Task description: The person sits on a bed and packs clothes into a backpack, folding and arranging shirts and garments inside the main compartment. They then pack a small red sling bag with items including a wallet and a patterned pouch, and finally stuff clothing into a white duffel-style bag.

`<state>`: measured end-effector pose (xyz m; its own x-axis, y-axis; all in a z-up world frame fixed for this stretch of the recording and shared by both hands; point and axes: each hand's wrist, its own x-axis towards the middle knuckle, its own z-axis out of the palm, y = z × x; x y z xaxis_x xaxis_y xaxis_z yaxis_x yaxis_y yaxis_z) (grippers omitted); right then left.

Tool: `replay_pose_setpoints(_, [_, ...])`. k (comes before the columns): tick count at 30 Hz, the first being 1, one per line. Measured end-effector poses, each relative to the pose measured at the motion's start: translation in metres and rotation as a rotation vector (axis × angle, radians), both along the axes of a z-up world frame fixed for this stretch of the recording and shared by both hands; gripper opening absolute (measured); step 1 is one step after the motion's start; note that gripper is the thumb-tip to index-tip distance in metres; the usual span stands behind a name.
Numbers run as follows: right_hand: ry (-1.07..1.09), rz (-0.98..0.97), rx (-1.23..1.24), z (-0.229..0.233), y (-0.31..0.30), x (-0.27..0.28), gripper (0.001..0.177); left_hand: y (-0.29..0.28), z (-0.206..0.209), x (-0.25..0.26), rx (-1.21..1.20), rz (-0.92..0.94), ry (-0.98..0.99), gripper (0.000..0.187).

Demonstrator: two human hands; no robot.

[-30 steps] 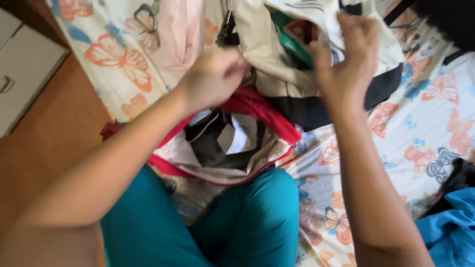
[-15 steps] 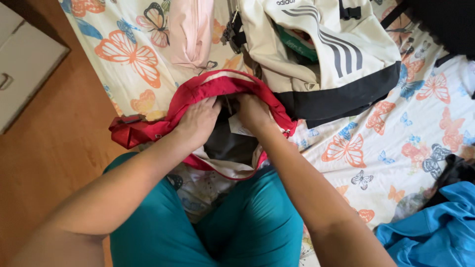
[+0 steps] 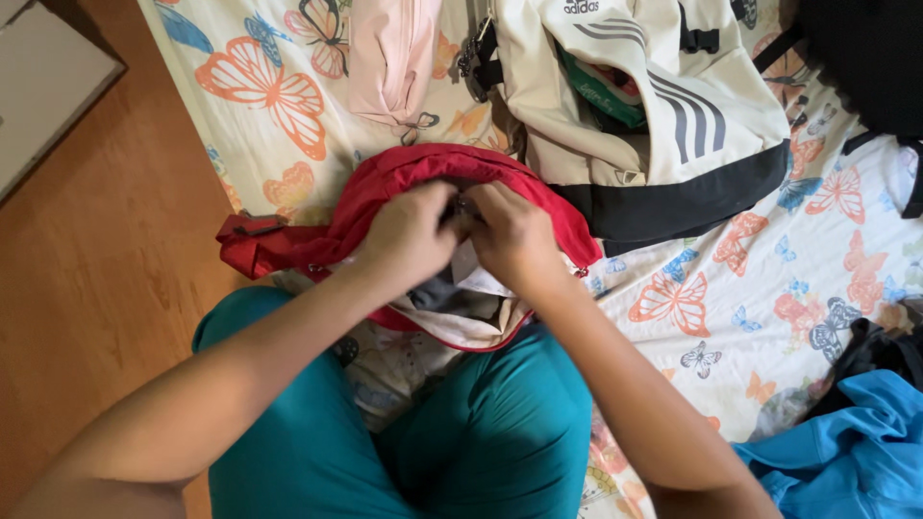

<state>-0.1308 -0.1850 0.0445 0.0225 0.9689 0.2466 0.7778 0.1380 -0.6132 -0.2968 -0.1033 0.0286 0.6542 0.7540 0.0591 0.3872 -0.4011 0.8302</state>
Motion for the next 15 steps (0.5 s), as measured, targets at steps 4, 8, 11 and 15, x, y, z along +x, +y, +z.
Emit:
replay_pose_setpoints(4, [0.297, 0.073, -0.105, 0.036, -0.003, 0.01, 0.024, 0.008, 0.016, 0.004, -0.87, 0.012, -0.437, 0.025])
replay_pose_setpoints(8, [-0.012, 0.132, 0.093, 0.067, 0.015, 0.056, 0.021, 0.034, 0.029, 0.025, -0.658, 0.02, -0.337, 0.019])
replay_pose_setpoints(11, [-0.451, -0.213, 0.203, 0.084, 0.029, 0.109, 0.042, 0.062, 0.018, 0.059, -0.698, 0.118, -0.379, 0.016])
replay_pose_setpoints(15, [-0.656, -0.378, 0.101, 0.077, 0.039, 0.166, 0.042, 0.095, -0.017, 0.148, -0.854, 0.273, -0.408, 0.016])
